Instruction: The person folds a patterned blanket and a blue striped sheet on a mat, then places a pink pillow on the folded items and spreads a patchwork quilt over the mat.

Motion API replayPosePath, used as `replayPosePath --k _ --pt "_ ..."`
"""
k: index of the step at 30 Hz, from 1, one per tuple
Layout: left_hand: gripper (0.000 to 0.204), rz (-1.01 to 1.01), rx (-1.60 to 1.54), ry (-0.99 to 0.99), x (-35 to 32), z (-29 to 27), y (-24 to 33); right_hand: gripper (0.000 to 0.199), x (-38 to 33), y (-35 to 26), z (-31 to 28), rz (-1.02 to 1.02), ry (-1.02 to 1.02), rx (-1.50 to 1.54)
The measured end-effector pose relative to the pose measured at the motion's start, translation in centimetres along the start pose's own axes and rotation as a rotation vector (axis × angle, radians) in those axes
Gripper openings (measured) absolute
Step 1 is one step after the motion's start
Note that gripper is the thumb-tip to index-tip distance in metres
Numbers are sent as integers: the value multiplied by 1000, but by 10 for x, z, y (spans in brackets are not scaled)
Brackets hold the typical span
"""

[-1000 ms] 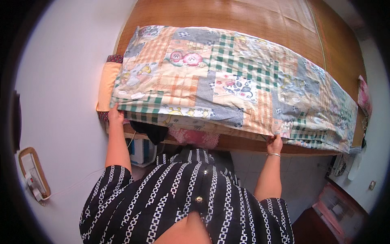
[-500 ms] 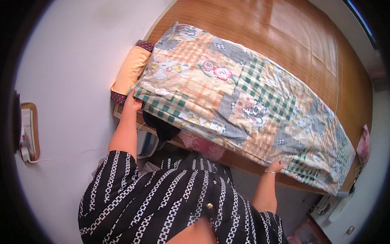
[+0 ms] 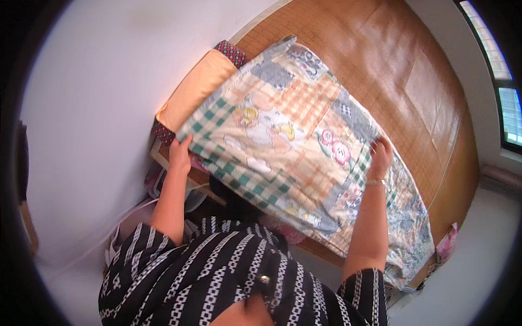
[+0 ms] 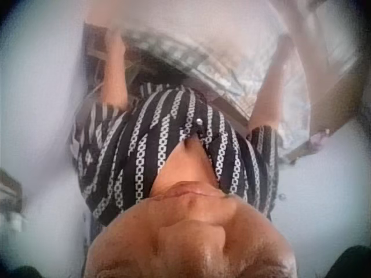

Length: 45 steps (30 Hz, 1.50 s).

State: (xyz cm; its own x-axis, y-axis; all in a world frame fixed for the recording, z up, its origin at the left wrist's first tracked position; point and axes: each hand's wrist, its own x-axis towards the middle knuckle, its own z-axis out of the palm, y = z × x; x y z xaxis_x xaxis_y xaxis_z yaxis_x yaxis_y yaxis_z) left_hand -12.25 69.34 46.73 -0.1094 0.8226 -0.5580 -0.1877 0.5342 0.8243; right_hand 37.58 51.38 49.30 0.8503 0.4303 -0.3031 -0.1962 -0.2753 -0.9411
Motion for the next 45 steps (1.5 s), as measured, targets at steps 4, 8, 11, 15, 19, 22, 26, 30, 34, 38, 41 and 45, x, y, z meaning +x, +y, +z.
replayPosePath --k 4,8,11,15,19,22,26,30,34,38,41,45 --pt "30 -172 190 -55 22 -31 -34 24 61 -17 174 45 -200 -207" --pt "34 -290 102 -78 31 -32 -35 24 125 -10 311 -41 -348 -562" --pt "32 -255 124 -93 29 -31 -21 33 150 -13 389 -82 -367 -938" --pt "23 -265 196 -138 27 -53 -17 31 190 0 447 -378 -510 -1424" --pt "17 -388 138 -110 23 -53 11 27 201 -8 477 -616 -578 -1344" --pt "23 -375 666 -322 30 -72 5 26 181 0 488 -282 -445 -498" --pt "45 52 954 -367 41 -32 46 24 105 -3 403 -343 -487 -353" --pt "46 48 796 -394 64 0 45 25 -20 -12 307 -555 -344 -562" --pt "60 38 1014 -531 89 13 20 36 -100 45 226 -580 -431 -989" --pt "66 -63 1198 -623 109 32 30 42 -113 80 217 -544 -347 -960" --pt "64 -131 1135 -685 115 36 28 42 -111 69 218 -470 -393 -978" --pt "53 -323 857 -758 112 38 34 46 -151 54 186 -495 -346 -1068"
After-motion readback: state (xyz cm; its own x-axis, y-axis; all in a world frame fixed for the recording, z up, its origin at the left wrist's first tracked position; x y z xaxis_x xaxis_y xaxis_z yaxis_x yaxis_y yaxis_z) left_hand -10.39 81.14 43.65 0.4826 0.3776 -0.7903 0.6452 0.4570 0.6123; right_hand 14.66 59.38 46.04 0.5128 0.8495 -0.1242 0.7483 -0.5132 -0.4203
